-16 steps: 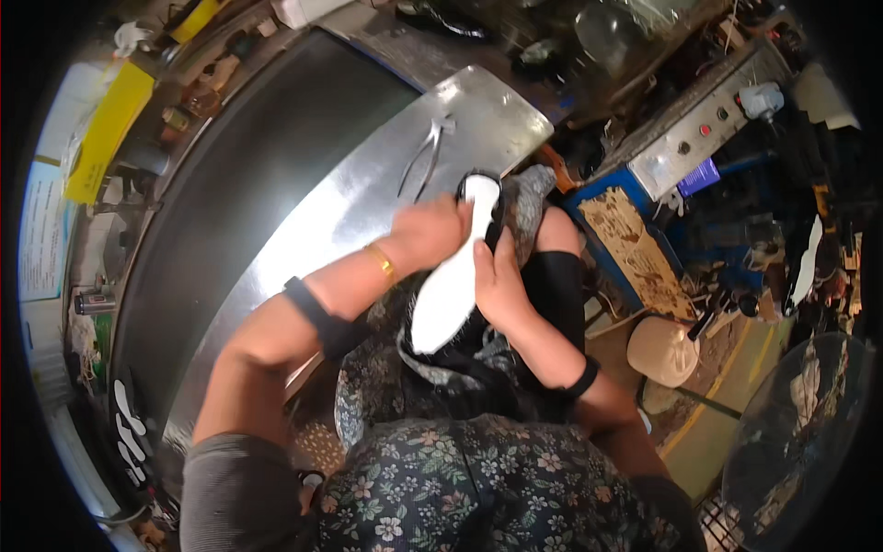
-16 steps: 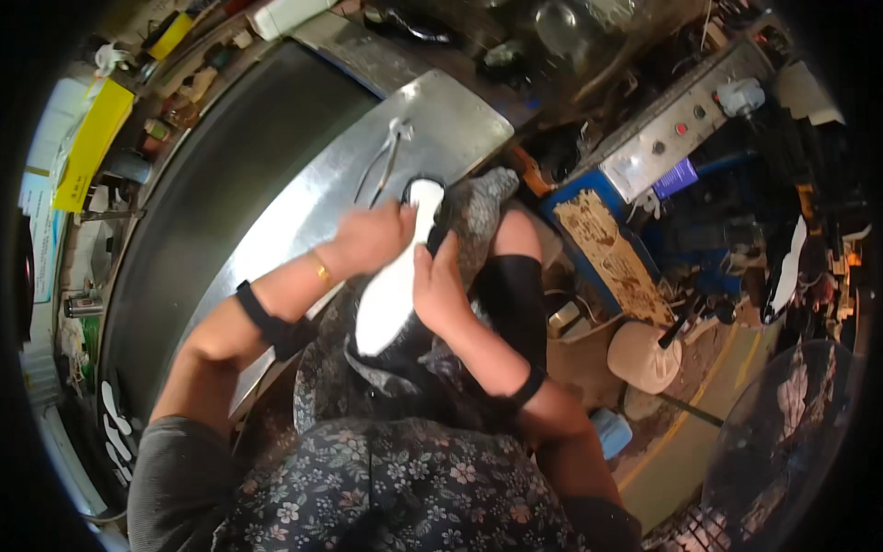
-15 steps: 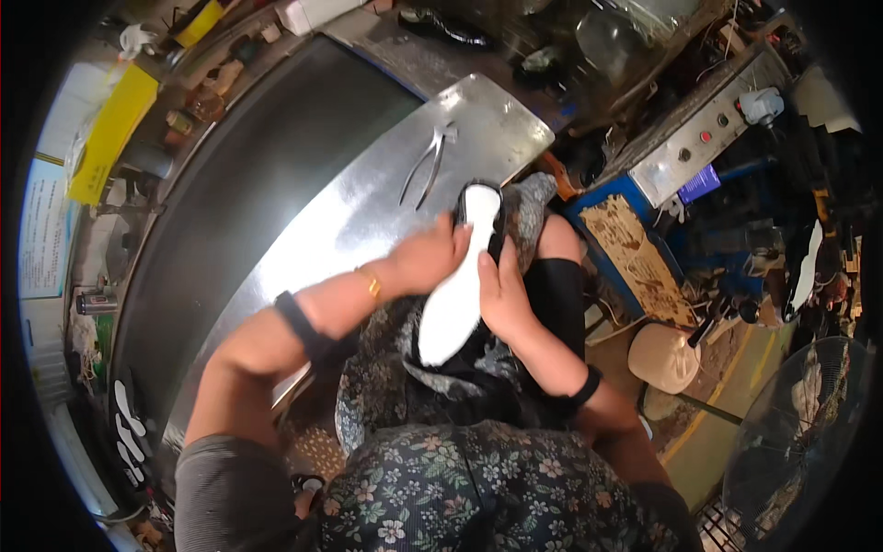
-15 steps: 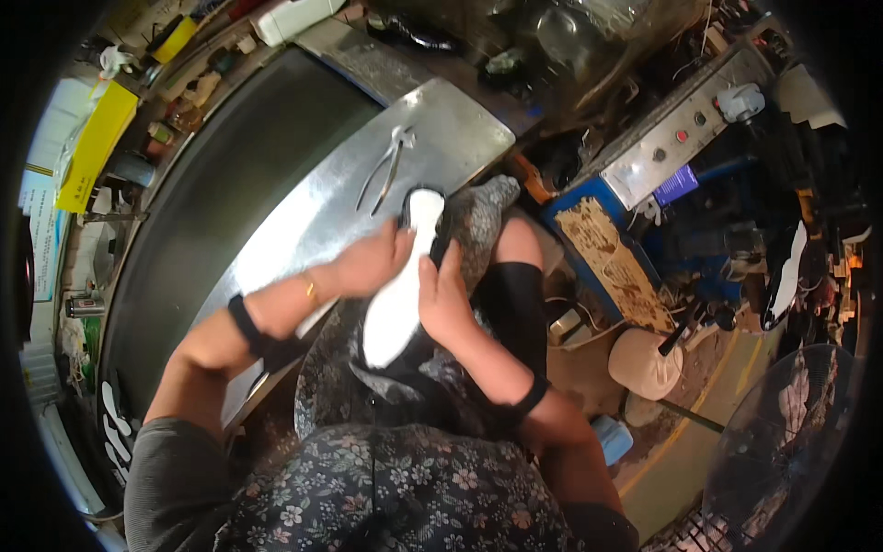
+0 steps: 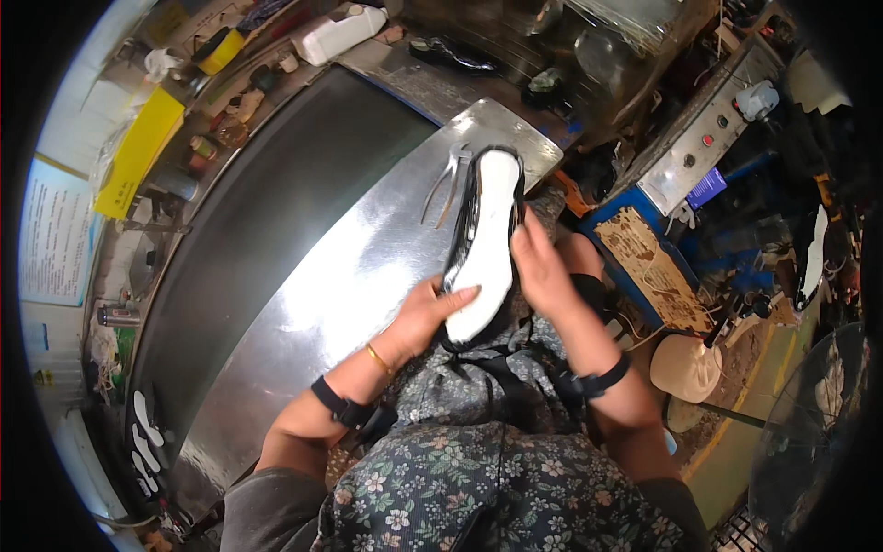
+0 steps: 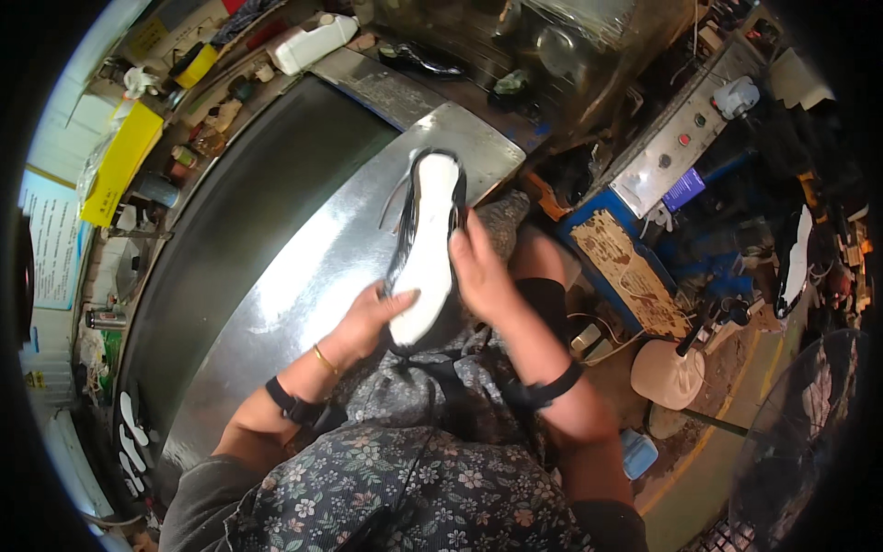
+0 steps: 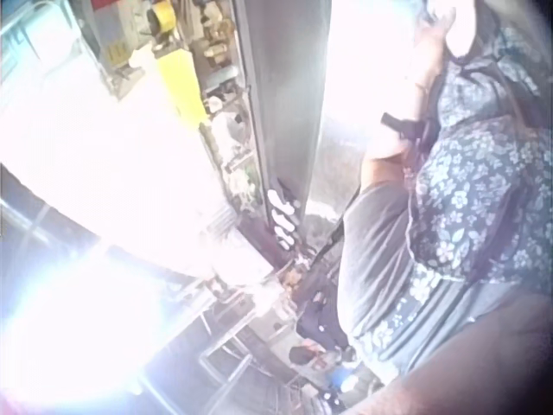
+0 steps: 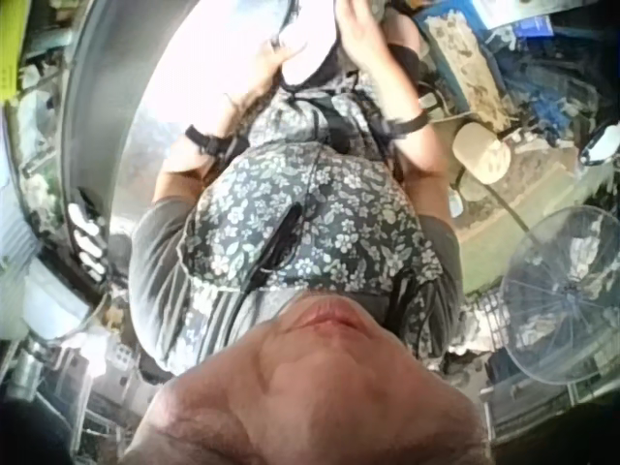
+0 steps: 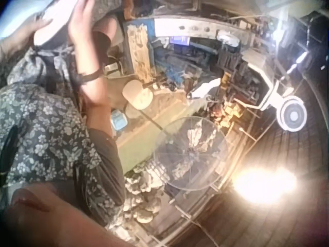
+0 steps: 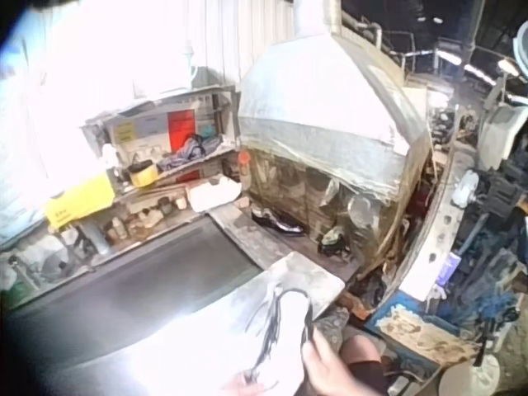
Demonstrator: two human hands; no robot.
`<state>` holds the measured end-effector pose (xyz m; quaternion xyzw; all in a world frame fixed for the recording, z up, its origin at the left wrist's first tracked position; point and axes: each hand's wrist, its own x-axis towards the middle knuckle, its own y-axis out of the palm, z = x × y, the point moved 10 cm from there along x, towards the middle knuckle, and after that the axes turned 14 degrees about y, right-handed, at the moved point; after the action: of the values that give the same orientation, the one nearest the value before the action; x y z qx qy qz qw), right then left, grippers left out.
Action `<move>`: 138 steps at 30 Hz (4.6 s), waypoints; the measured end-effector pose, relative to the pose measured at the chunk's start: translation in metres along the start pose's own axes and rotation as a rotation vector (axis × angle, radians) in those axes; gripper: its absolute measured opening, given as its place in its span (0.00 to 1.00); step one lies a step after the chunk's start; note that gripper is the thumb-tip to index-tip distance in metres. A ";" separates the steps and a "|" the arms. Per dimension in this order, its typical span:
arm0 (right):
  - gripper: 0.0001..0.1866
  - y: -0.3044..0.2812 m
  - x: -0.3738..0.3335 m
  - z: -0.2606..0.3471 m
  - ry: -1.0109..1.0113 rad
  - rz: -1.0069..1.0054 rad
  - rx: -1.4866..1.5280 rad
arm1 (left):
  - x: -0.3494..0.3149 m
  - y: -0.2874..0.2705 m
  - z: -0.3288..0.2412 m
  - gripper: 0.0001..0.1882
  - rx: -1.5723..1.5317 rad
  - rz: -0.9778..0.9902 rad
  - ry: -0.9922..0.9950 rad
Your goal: Assembling shoe components by positioning the shoe upper and sole onto a lasting machine and using pliers for adjustments.
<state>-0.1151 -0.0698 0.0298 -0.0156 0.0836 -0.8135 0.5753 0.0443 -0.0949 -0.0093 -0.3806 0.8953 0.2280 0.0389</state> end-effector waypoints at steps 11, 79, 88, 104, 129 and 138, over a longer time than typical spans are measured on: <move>0.27 -0.527 -0.115 0.103 0.188 -0.944 -1.703 | -0.046 -0.082 -0.015 0.45 1.674 0.066 0.311; 0.11 -0.136 -0.076 -0.006 0.515 -0.102 -0.180 | -0.003 0.123 0.064 0.43 -0.170 0.880 -0.440; 0.16 -0.095 -0.255 -0.013 0.869 0.033 0.094 | 0.009 0.137 0.101 0.35 0.694 1.195 -0.184; 0.11 -0.071 -0.166 -0.005 0.617 -0.144 0.421 | 0.002 0.154 0.080 0.29 0.992 0.974 0.047; 0.16 -0.055 -0.220 -0.068 1.095 -0.072 0.438 | 0.046 0.110 0.111 0.24 0.888 0.754 -0.209; 0.18 -0.090 -0.214 -0.038 1.021 0.120 0.187 | 0.033 0.119 0.115 0.25 0.693 0.810 -0.281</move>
<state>-0.1317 0.1651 0.0216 0.4391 0.2811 -0.6872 0.5059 -0.0744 0.0057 -0.0747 0.0637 0.9791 -0.0346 0.1902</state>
